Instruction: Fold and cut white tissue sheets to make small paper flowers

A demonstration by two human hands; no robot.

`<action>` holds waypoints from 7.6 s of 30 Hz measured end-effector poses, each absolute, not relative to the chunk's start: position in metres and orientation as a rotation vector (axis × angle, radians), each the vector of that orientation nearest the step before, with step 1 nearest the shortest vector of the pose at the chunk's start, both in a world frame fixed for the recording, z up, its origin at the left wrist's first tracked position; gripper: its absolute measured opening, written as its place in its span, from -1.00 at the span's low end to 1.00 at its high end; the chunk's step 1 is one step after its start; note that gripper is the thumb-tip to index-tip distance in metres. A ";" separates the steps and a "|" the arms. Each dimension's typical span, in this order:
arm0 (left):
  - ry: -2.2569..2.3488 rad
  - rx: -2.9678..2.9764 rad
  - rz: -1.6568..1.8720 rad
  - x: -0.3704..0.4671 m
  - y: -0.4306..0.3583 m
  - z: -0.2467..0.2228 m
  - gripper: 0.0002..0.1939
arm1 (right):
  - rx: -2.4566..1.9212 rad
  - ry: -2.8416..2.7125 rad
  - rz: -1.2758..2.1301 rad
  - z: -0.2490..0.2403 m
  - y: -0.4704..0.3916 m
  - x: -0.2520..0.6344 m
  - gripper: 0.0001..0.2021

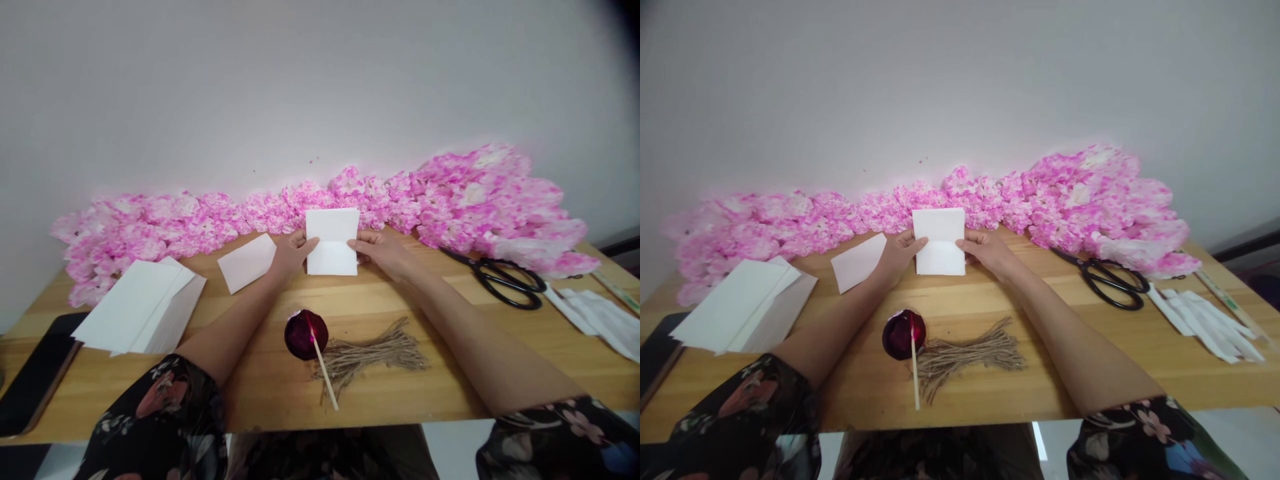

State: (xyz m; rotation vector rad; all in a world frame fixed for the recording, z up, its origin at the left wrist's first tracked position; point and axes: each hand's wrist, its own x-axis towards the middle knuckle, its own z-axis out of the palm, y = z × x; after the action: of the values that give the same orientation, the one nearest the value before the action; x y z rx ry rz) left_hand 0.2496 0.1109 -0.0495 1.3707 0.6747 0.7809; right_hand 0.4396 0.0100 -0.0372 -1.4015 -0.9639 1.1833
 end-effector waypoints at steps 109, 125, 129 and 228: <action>0.704 2.875 0.499 0.243 0.124 -0.046 -0.80 | -1.807 -1.931 0.022 -0.037 0.006 0.443 -0.82; 0.814 2.808 0.500 0.241 0.119 -0.041 -0.71 | -1.796 -1.924 0.071 -0.035 0.005 0.445 -0.76; 0.816 2.780 0.521 0.242 0.118 -0.040 -0.74 | -1.811 -1.852 0.154 -0.036 0.006 0.448 -0.74; 0.736 1.858 0.610 0.246 0.105 -0.032 -0.80 | -1.593 -1.710 0.647 -0.034 0.007 0.437 -0.75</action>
State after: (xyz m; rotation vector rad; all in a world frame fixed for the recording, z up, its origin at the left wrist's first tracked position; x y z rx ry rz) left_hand 0.2463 0.1049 -0.0317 1.8577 0.7358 0.6099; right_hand 0.4373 0.0070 -0.0339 -1.5927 -1.7104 0.6466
